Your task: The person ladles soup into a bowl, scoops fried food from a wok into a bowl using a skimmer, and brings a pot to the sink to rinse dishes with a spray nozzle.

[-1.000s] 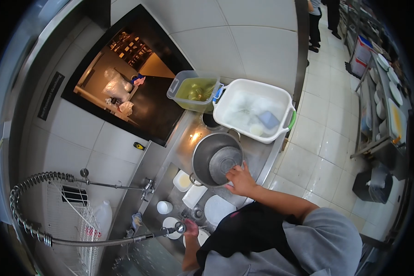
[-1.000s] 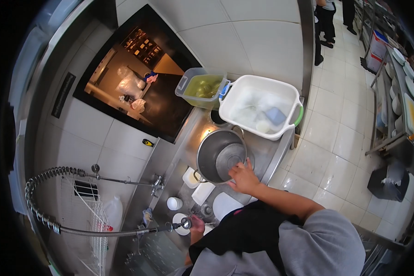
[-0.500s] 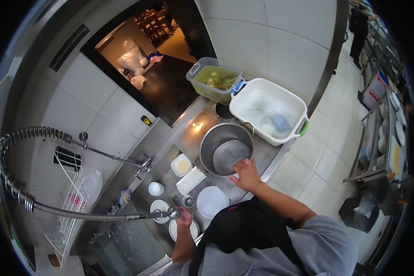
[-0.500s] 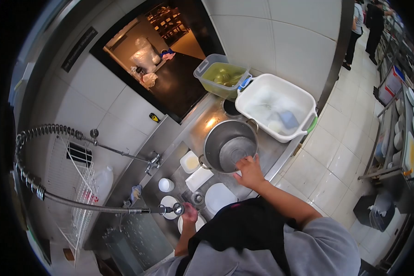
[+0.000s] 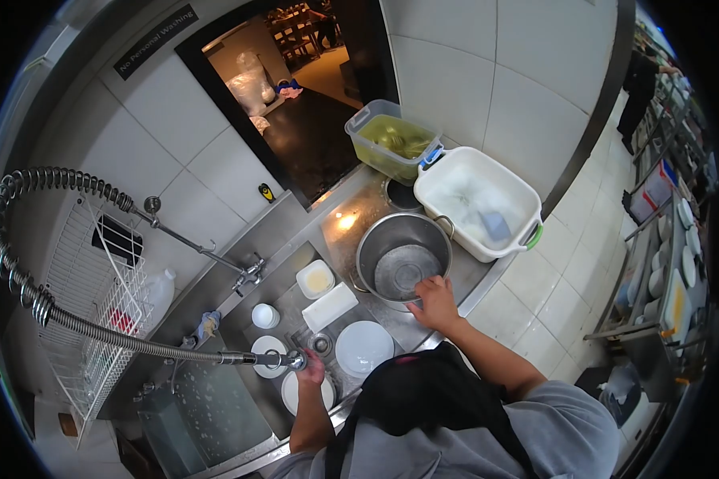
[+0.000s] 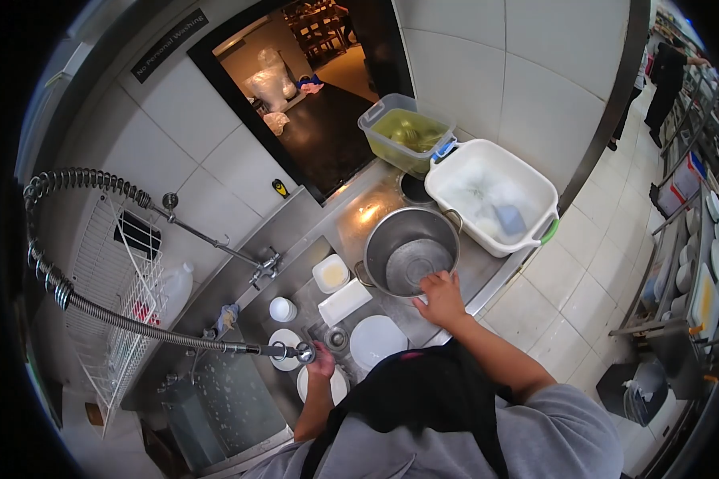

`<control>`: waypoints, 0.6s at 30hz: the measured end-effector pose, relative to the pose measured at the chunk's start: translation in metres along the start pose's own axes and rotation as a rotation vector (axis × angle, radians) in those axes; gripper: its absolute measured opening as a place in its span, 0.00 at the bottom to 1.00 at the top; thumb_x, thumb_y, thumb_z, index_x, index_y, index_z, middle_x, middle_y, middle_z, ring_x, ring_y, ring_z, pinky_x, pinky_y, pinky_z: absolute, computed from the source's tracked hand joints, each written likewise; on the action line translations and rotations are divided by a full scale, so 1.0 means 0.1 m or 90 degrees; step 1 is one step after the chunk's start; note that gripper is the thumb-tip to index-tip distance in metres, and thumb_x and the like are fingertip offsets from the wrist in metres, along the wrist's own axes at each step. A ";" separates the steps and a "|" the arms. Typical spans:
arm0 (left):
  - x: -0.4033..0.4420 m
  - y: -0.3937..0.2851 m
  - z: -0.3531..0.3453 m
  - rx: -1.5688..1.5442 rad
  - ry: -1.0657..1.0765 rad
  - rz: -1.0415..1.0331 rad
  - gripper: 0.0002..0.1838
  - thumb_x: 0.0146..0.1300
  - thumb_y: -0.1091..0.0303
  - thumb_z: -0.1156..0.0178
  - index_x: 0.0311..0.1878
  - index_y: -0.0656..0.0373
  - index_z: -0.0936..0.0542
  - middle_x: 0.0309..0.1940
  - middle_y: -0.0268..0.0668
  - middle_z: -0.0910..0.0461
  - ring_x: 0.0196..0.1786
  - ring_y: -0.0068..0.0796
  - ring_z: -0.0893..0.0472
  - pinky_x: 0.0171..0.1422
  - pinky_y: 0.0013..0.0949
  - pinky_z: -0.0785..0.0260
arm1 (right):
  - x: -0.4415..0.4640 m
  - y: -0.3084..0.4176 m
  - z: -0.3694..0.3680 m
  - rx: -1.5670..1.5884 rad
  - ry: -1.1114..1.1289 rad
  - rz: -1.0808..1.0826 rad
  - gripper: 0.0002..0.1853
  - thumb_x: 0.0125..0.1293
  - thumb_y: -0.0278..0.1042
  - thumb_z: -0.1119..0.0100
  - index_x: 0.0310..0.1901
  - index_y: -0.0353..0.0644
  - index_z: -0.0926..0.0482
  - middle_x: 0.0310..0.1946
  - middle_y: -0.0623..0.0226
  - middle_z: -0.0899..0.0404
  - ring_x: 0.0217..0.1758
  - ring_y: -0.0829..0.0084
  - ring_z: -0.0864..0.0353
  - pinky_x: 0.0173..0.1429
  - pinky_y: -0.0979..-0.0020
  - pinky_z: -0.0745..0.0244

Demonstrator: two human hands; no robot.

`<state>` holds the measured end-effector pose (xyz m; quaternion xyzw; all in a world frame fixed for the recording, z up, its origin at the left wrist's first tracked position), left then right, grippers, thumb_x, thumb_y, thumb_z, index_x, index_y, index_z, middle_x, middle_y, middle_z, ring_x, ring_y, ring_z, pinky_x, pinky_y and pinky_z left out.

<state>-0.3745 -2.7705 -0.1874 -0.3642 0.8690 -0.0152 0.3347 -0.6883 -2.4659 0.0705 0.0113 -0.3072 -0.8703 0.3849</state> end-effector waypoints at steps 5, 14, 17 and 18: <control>0.16 -0.06 0.01 -0.013 0.018 -0.011 0.08 0.64 0.64 0.38 0.36 0.58 0.16 0.35 0.35 0.14 0.39 0.29 0.14 0.47 0.31 0.17 | -0.01 -0.01 -0.01 -0.010 0.004 -0.006 0.18 0.52 0.43 0.29 0.40 0.42 0.21 0.44 0.63 0.20 0.56 0.56 0.28 0.65 0.35 0.40; 0.09 0.09 -0.16 -0.065 0.039 0.054 0.09 0.64 0.64 0.39 0.37 0.59 0.16 0.35 0.36 0.14 0.40 0.32 0.14 0.45 0.33 0.18 | -0.01 -0.01 0.00 -0.016 -0.010 -0.003 0.18 0.52 0.44 0.29 0.38 0.42 0.21 0.42 0.63 0.21 0.55 0.56 0.28 0.65 0.35 0.39; 0.00 0.17 -0.28 -0.020 0.107 0.103 0.08 0.63 0.64 0.38 0.37 0.58 0.16 0.35 0.35 0.14 0.39 0.31 0.14 0.45 0.34 0.18 | -0.02 0.00 0.00 -0.025 -0.030 0.012 0.18 0.52 0.44 0.29 0.39 0.41 0.21 0.42 0.63 0.21 0.55 0.56 0.28 0.65 0.35 0.40; -0.02 0.17 -0.29 -0.011 0.103 0.098 0.07 0.63 0.64 0.38 0.37 0.57 0.16 0.35 0.35 0.14 0.39 0.31 0.14 0.45 0.33 0.18 | -0.02 -0.01 -0.01 -0.025 -0.026 0.011 0.19 0.52 0.45 0.29 0.39 0.41 0.21 0.43 0.63 0.21 0.55 0.56 0.27 0.65 0.35 0.40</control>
Point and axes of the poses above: each hand's wrist, its own x-axis towards the middle knuckle, its own z-axis out of the back of the hand, y = z × x, the point moved 10 cm from there along x, towards the middle knuckle
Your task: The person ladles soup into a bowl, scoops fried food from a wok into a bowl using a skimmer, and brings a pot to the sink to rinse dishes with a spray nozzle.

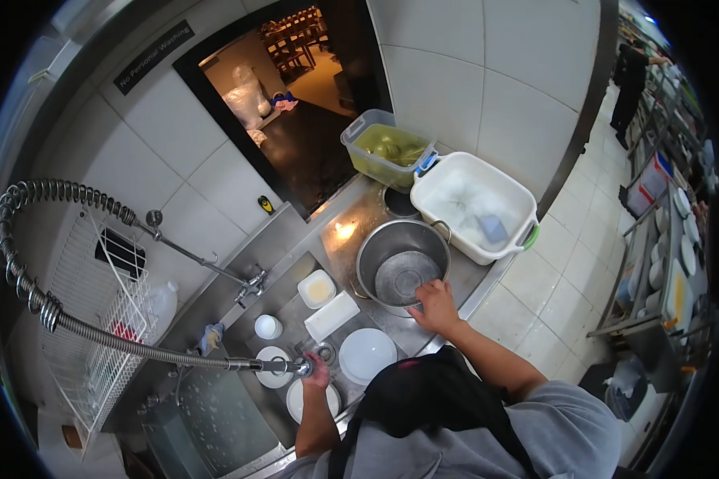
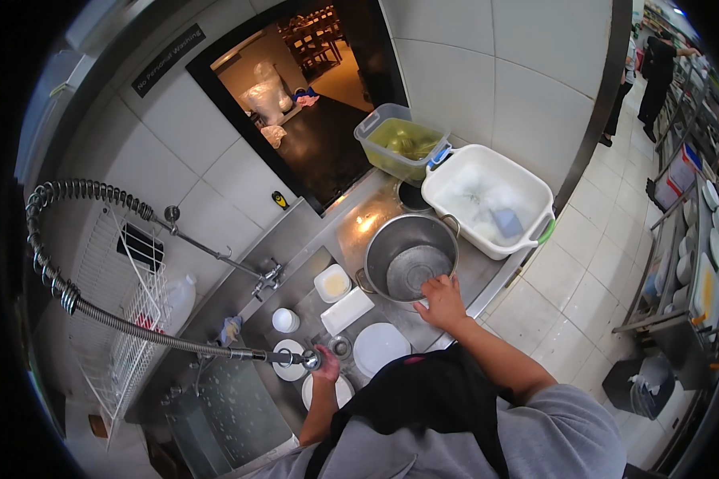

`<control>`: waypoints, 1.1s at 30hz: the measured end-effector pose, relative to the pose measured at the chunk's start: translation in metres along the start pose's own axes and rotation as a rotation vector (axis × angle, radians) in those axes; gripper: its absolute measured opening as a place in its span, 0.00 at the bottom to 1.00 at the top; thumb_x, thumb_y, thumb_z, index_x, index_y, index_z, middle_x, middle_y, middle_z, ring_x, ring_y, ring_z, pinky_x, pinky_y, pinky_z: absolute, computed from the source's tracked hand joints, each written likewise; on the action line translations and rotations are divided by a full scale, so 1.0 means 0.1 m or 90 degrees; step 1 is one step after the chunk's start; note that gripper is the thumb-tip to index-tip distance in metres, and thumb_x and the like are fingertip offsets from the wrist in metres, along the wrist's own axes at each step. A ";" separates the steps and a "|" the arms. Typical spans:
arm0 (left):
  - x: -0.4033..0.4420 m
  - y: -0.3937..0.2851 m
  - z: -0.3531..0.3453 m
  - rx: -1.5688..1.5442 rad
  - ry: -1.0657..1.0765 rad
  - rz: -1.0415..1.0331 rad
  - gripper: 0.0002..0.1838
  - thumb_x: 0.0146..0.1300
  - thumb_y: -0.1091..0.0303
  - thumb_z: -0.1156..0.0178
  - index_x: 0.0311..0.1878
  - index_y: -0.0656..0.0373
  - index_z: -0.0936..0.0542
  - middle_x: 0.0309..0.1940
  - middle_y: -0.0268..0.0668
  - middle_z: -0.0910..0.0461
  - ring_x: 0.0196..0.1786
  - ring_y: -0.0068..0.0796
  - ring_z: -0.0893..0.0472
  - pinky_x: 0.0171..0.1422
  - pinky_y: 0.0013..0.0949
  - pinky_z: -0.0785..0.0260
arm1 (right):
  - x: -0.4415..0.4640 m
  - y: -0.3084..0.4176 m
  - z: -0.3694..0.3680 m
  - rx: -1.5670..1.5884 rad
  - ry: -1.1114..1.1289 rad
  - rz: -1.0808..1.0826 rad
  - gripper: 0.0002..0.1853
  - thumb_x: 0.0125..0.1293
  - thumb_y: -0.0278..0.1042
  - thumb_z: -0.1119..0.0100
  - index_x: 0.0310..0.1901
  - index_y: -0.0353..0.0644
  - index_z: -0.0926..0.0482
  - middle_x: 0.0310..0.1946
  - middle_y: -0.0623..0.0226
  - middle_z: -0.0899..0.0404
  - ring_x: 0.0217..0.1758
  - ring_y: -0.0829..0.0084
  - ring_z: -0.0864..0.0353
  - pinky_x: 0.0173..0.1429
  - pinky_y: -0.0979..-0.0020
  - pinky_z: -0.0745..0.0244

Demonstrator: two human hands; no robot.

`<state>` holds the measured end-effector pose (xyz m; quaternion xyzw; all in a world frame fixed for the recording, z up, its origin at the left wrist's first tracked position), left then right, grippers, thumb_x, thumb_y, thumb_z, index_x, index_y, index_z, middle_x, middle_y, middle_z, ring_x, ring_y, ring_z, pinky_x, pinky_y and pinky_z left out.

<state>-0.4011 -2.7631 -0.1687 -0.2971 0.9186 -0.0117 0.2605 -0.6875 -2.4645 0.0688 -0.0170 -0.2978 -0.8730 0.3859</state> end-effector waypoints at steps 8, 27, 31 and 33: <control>0.12 -0.13 0.35 0.044 -0.054 -0.058 0.07 0.63 0.64 0.37 0.36 0.56 0.17 0.35 0.34 0.14 0.38 0.29 0.14 0.43 0.29 0.19 | 0.00 0.01 0.01 0.001 -0.003 0.004 0.19 0.52 0.45 0.29 0.40 0.41 0.21 0.44 0.62 0.20 0.55 0.56 0.27 0.64 0.35 0.39; 0.03 0.19 0.32 1.898 0.029 0.170 0.22 0.75 0.52 0.62 0.56 0.49 0.20 0.54 0.38 0.17 0.54 0.52 0.18 0.60 0.60 0.32 | 0.03 0.10 0.01 -0.002 -0.032 0.041 0.15 0.48 0.39 0.28 0.33 0.43 0.24 0.37 0.60 0.21 0.51 0.55 0.27 0.55 0.52 0.36; 0.07 0.14 0.28 1.852 0.022 -0.095 0.28 0.73 0.49 0.60 0.41 0.58 0.14 0.45 0.43 0.14 0.55 0.50 0.19 0.67 0.66 0.43 | 0.03 0.08 -0.02 -0.010 -0.031 0.041 0.15 0.48 0.38 0.28 0.32 0.42 0.24 0.36 0.60 0.21 0.50 0.54 0.28 0.53 0.52 0.36; 0.13 0.11 0.28 1.856 0.022 -0.183 0.27 0.74 0.49 0.60 0.43 0.58 0.14 0.48 0.43 0.15 0.58 0.50 0.21 0.69 0.65 0.45 | 0.02 0.07 -0.03 -0.010 -0.030 0.037 0.15 0.48 0.38 0.28 0.32 0.42 0.24 0.36 0.60 0.21 0.50 0.54 0.28 0.53 0.52 0.36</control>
Point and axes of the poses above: each hand's wrist, its own x-axis towards the middle knuckle, its own z-axis out of the back of the hand, y = z × x, the point moved 10 cm from there along x, towards the middle knuckle
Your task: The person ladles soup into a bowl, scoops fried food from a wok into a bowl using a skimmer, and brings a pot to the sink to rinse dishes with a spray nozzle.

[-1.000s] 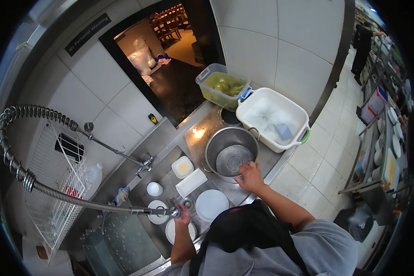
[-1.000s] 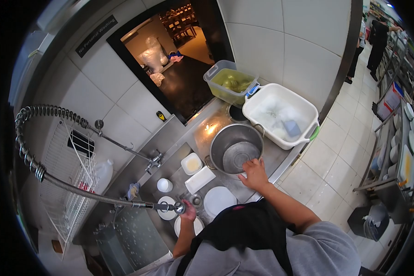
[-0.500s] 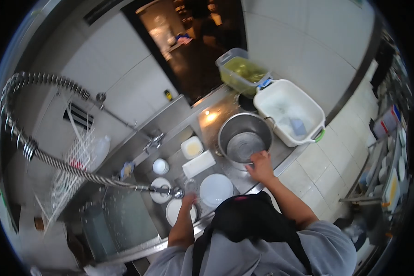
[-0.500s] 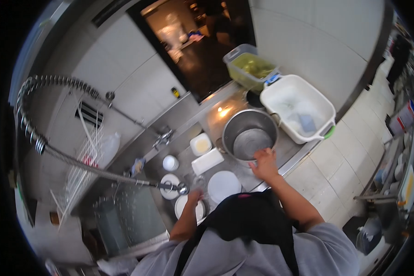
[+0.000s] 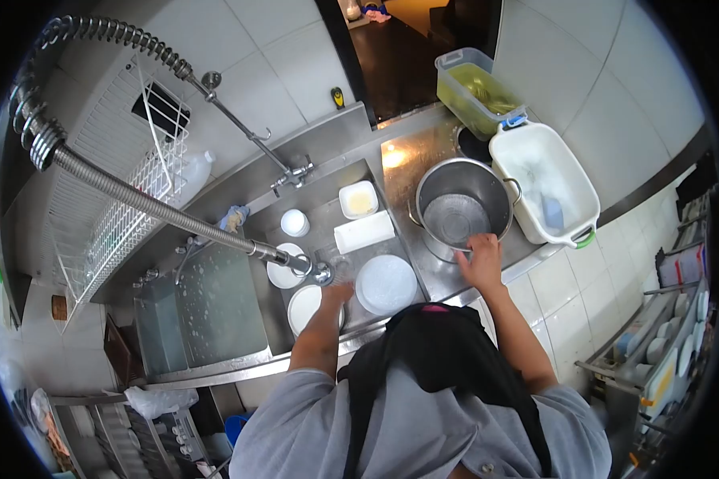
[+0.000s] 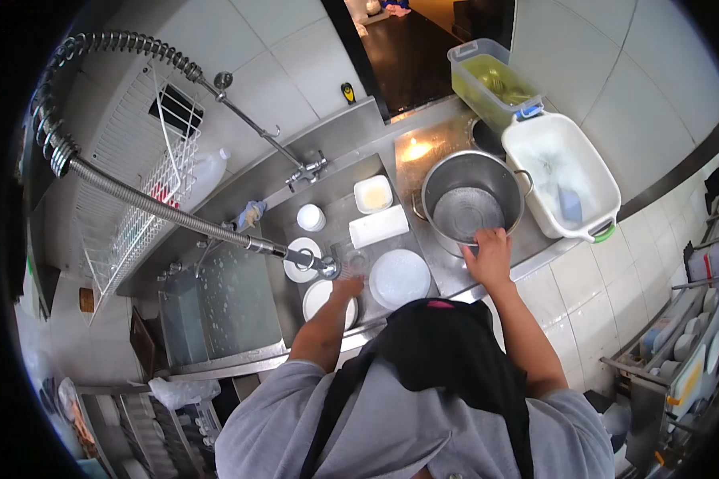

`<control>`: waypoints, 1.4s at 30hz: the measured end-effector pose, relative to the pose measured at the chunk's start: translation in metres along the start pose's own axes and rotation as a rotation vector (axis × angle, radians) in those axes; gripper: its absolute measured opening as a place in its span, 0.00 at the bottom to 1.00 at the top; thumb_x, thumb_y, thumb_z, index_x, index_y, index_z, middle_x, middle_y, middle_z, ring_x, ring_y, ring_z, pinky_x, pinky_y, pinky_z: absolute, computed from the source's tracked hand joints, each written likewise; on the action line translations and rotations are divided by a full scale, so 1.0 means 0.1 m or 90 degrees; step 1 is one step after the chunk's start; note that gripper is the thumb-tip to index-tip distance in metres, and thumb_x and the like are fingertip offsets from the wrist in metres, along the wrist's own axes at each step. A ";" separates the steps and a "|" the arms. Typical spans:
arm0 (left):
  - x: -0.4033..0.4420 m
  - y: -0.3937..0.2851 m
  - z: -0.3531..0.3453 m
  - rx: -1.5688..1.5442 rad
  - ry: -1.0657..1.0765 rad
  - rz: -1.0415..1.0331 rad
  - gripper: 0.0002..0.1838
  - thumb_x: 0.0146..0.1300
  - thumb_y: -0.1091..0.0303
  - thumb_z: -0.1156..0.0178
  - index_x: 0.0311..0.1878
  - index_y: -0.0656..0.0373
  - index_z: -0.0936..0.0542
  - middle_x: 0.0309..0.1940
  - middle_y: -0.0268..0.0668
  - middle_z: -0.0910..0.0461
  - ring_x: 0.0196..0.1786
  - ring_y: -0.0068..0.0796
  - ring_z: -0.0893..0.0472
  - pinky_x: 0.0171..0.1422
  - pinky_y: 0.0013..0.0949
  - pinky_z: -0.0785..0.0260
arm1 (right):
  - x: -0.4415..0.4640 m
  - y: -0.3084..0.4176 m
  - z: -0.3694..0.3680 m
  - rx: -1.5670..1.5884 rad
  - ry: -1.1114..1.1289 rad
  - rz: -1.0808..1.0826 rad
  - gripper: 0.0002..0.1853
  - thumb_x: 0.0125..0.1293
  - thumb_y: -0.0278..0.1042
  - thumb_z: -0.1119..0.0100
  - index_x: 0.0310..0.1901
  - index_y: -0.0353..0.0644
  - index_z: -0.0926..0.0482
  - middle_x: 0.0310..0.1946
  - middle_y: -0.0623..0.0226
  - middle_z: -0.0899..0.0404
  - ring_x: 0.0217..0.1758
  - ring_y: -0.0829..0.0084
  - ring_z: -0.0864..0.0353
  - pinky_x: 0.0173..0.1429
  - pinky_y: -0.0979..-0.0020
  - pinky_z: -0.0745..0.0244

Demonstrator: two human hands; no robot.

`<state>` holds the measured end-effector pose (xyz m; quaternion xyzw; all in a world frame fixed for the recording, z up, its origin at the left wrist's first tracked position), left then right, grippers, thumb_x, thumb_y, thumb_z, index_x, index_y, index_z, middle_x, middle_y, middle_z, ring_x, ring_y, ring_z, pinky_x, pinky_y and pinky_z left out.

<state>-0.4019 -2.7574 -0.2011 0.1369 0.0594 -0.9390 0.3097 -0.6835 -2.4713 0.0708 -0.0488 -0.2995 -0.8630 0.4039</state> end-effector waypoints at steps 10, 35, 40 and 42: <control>0.21 0.37 -0.69 -0.167 0.146 0.130 0.30 0.72 0.44 0.55 0.67 0.54 0.28 0.70 0.42 0.30 0.72 0.43 0.33 0.78 0.43 0.47 | 0.03 0.02 -0.02 -0.009 0.014 -0.005 0.16 0.48 0.39 0.27 0.33 0.42 0.24 0.38 0.60 0.21 0.51 0.54 0.27 0.54 0.51 0.35; 0.52 0.32 -1.04 -1.112 0.202 0.146 0.38 0.73 0.32 0.66 0.70 0.52 0.35 0.70 0.42 0.32 0.72 0.38 0.33 0.74 0.59 0.45 | 0.01 0.02 0.07 -0.014 -0.015 -0.005 0.17 0.48 0.40 0.28 0.33 0.42 0.24 0.36 0.63 0.21 0.51 0.55 0.26 0.54 0.54 0.34; 0.51 0.25 -1.06 -1.679 0.152 0.322 0.41 0.68 0.28 0.63 0.67 0.54 0.30 0.68 0.43 0.29 0.70 0.42 0.31 0.74 0.56 0.40 | 0.00 0.01 0.08 -0.014 -0.013 -0.009 0.16 0.48 0.41 0.28 0.33 0.43 0.24 0.36 0.64 0.22 0.50 0.55 0.27 0.53 0.53 0.34; 0.49 0.13 -0.90 -1.779 0.229 0.172 0.42 0.67 0.26 0.62 0.63 0.55 0.27 0.65 0.42 0.26 0.69 0.42 0.29 0.74 0.55 0.40 | 0.01 0.03 0.09 -0.018 -0.016 -0.005 0.16 0.48 0.41 0.28 0.33 0.43 0.24 0.36 0.64 0.22 0.50 0.55 0.27 0.53 0.53 0.34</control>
Point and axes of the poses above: each hand's wrist, its own x-axis towards the middle knuckle, its own z-axis out of the back of the hand, y = z × x, the point moved 10 cm from there along x, towards the middle knuckle
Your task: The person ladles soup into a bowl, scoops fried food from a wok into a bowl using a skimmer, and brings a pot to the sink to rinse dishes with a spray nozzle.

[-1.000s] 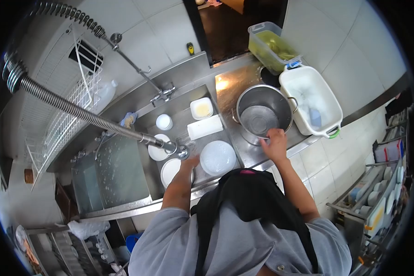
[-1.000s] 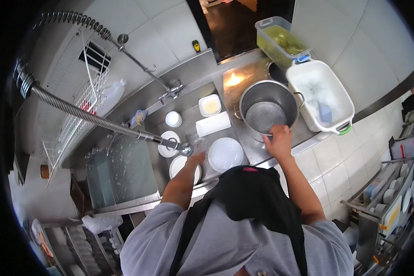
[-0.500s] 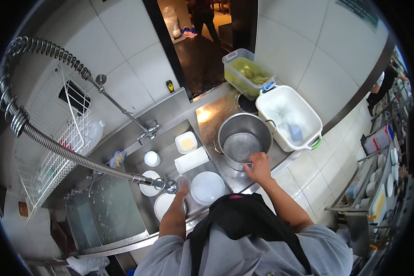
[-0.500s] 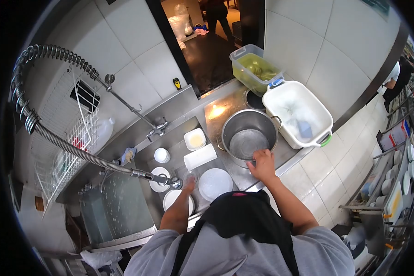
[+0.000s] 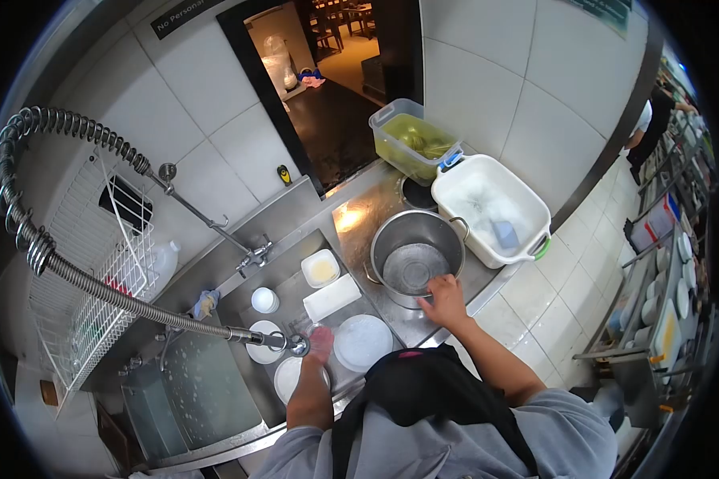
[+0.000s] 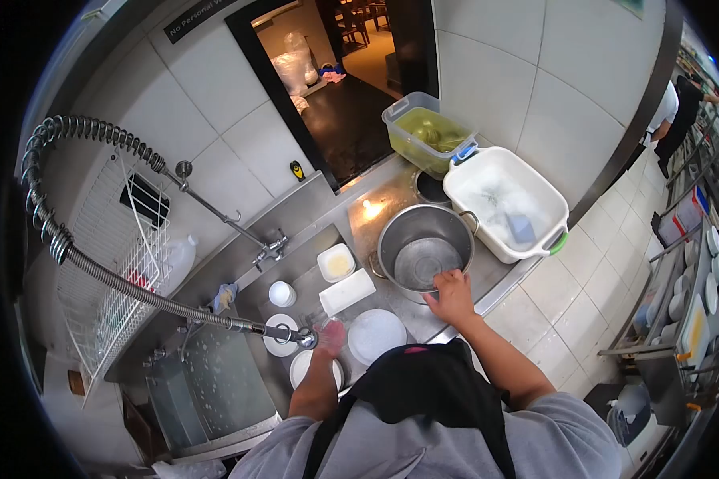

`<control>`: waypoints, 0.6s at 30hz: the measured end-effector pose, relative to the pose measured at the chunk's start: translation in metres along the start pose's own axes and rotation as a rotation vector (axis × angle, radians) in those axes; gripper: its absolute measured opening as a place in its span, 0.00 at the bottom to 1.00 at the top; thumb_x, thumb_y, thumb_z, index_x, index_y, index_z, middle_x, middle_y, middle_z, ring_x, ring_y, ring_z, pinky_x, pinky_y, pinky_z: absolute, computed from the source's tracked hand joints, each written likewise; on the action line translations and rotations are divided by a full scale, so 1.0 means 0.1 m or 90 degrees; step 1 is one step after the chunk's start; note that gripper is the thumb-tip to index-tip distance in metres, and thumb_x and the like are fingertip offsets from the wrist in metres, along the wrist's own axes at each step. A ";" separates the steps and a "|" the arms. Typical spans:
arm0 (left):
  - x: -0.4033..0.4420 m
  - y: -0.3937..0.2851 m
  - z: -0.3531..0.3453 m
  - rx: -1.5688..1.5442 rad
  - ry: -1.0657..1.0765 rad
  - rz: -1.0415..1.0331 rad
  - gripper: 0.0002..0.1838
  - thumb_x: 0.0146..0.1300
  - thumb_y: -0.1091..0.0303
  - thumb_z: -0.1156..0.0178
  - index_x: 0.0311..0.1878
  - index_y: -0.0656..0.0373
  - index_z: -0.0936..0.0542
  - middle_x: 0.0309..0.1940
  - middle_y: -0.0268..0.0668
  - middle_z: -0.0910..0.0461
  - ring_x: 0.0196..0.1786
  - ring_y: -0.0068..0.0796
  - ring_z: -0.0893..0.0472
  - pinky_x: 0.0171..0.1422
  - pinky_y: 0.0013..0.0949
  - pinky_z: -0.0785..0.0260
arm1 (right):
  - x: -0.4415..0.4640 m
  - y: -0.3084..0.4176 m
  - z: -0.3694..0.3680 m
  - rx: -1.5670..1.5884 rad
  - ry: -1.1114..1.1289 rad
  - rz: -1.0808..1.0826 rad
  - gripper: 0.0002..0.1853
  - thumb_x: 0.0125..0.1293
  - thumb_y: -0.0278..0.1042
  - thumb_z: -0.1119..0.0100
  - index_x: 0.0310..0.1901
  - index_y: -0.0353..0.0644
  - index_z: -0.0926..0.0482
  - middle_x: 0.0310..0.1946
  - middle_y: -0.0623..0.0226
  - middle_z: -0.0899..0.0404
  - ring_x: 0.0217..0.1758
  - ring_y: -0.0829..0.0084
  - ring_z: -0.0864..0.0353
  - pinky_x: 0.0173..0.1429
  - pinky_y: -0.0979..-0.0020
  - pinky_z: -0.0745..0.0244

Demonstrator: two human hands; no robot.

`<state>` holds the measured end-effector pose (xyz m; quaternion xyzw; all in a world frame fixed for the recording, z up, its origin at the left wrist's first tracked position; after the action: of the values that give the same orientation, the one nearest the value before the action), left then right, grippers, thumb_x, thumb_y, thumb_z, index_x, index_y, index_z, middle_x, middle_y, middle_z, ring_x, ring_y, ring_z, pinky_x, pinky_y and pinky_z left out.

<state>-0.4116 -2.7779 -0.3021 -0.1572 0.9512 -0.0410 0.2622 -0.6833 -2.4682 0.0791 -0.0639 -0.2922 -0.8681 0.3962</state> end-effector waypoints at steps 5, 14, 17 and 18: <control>-0.04 0.04 -0.14 -0.049 0.085 0.022 0.45 0.62 0.22 0.61 0.54 0.58 0.20 0.57 0.41 0.19 0.64 0.44 0.24 0.74 0.53 0.38 | 0.00 -0.02 -0.02 -0.002 0.009 -0.012 0.16 0.49 0.42 0.28 0.33 0.43 0.23 0.36 0.64 0.22 0.50 0.55 0.27 0.53 0.53 0.34; -0.13 -0.06 -0.08 0.046 -0.123 -0.092 0.41 0.67 0.28 0.56 0.59 0.61 0.25 0.61 0.43 0.23 0.65 0.46 0.26 0.73 0.53 0.38 | -0.01 -0.06 -0.07 0.011 0.060 -0.041 0.18 0.49 0.44 0.27 0.36 0.43 0.22 0.41 0.63 0.20 0.53 0.56 0.27 0.58 0.45 0.35; -0.25 -0.01 -0.17 0.055 -0.162 -0.090 0.39 0.69 0.31 0.56 0.60 0.62 0.26 0.62 0.44 0.25 0.66 0.46 0.27 0.73 0.53 0.37 | -0.02 -0.06 -0.07 0.008 0.051 -0.039 0.18 0.49 0.44 0.27 0.36 0.43 0.22 0.41 0.63 0.20 0.53 0.56 0.27 0.59 0.44 0.35; -0.27 0.00 -0.23 0.076 -0.152 -0.101 0.38 0.67 0.30 0.51 0.54 0.61 0.23 0.58 0.43 0.22 0.63 0.45 0.24 0.72 0.53 0.36 | -0.02 -0.07 -0.07 0.008 0.050 -0.040 0.18 0.49 0.44 0.27 0.36 0.43 0.22 0.41 0.63 0.20 0.53 0.56 0.27 0.59 0.44 0.35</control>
<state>-0.4008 -2.7694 -0.2692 -0.2196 0.8938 -0.0990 0.3783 -0.6862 -2.4670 0.0696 -0.0181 -0.2837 -0.8801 0.3804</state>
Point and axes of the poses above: each hand's wrist, its own x-axis towards the middle knuckle, its own z-axis out of the back of the hand, y = z × x, the point moved 10 cm from there along x, towards the middle knuckle
